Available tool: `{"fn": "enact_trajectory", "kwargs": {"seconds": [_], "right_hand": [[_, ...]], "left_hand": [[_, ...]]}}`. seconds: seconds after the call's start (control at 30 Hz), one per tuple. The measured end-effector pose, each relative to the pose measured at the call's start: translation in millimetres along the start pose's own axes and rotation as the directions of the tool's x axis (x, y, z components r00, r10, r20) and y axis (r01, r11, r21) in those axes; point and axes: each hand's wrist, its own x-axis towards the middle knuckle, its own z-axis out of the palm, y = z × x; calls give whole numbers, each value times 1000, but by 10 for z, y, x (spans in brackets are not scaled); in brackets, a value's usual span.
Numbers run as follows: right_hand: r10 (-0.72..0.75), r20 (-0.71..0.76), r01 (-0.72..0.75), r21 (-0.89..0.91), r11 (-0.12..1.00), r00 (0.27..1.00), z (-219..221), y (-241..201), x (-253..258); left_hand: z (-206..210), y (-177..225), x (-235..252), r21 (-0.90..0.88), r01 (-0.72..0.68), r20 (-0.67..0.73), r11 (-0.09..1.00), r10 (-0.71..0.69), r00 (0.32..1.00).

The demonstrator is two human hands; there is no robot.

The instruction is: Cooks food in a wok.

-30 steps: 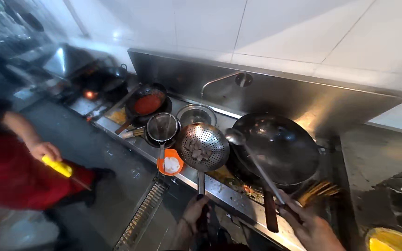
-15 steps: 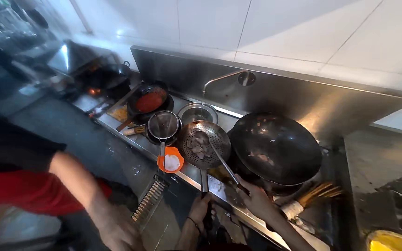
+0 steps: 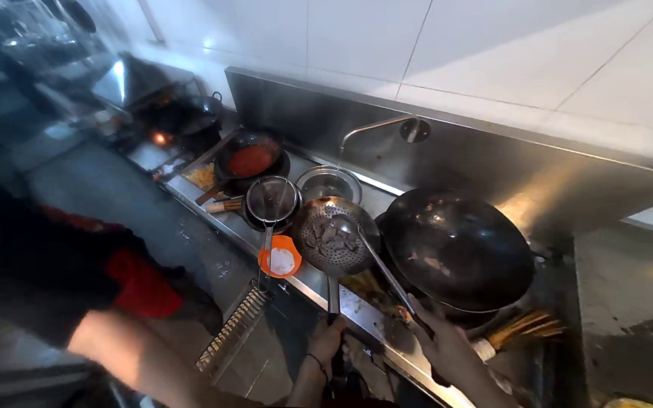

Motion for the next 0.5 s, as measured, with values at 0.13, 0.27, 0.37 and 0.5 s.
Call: {"fn": "enact_trajectory", "kwargs": {"seconds": [0.13,0.27,0.37,0.5], "right_hand": [[44,13,-44,40,998,999,175,-196,284],[-34,142,14,141,990,989,-26,-12,183],[22,40,-28,154,988,999,-48,93,17],[163,146,-197,261,945,976,113,-123,59]], "left_hand": [[18,38,-52,17,-2,8,1000,2,1000],[-18,65,-50,7,-9,1,1000,9,1000],[-59,48,-24,9,-14,8,1000,14,1000],[-22,51,-37,38,-14,-5,999,15,1000]]}}
